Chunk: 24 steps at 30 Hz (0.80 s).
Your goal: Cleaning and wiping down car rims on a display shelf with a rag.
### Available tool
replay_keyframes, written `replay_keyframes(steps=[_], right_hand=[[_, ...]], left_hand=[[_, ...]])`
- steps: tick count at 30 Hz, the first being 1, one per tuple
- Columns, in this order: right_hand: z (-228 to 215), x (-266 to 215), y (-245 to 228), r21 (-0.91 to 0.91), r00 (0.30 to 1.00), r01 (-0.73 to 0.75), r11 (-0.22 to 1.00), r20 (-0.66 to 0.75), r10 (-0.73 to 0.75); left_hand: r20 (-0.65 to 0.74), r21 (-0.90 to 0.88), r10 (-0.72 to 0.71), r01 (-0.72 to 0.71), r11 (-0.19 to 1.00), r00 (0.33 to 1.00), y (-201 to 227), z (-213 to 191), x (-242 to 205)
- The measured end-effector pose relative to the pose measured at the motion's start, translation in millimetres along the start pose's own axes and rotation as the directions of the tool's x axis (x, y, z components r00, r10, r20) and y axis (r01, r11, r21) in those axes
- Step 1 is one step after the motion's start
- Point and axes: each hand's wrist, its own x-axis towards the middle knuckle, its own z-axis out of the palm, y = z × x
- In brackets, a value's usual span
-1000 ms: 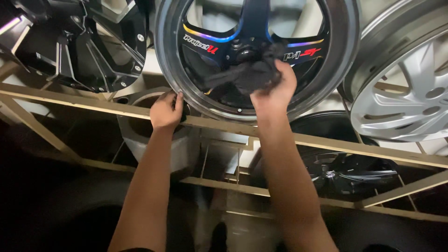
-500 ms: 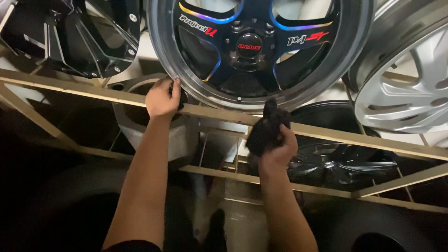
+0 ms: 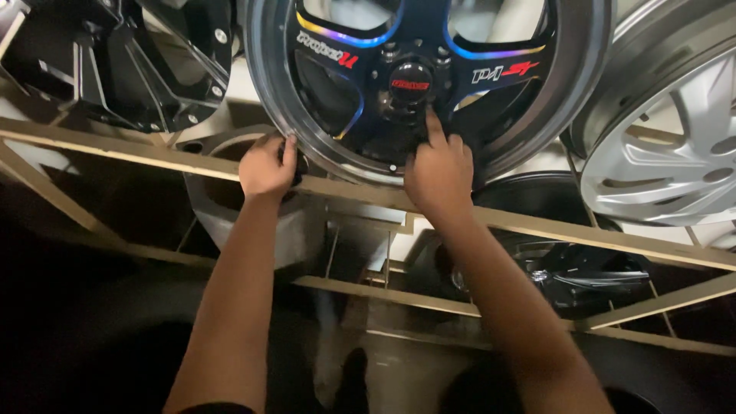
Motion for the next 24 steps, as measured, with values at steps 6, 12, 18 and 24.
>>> replay_keyframes(steps=[6,12,18,24], right_hand=[[30.5,8.8,5.8,-0.398,0.974,0.136,0.907,0.221,-0.049],[26.9,18.5,0.8,-0.448,0.959,0.163,0.879,0.28,-0.035],[6.2,30.3,-19.7,-0.331,0.985,0.083,0.94,0.173,-0.026],[37.4,27.6,-13.1,0.365,0.856,-0.516,0.775,0.228,0.463]], left_hand=[[0.017,-0.03,-0.021,0.022,0.999,1.0,0.1,-3.3,-5.3],[-0.013,-0.054,0.009,-0.009,0.999,1.0,2.3,-3.7,-4.1],[-0.056,-0.062,0.038,-0.041,0.997,0.998,6.4,-8.3,-6.3],[-0.022,-0.072,0.028,-0.03,0.997,0.999,8.8,-9.4,-6.0]])
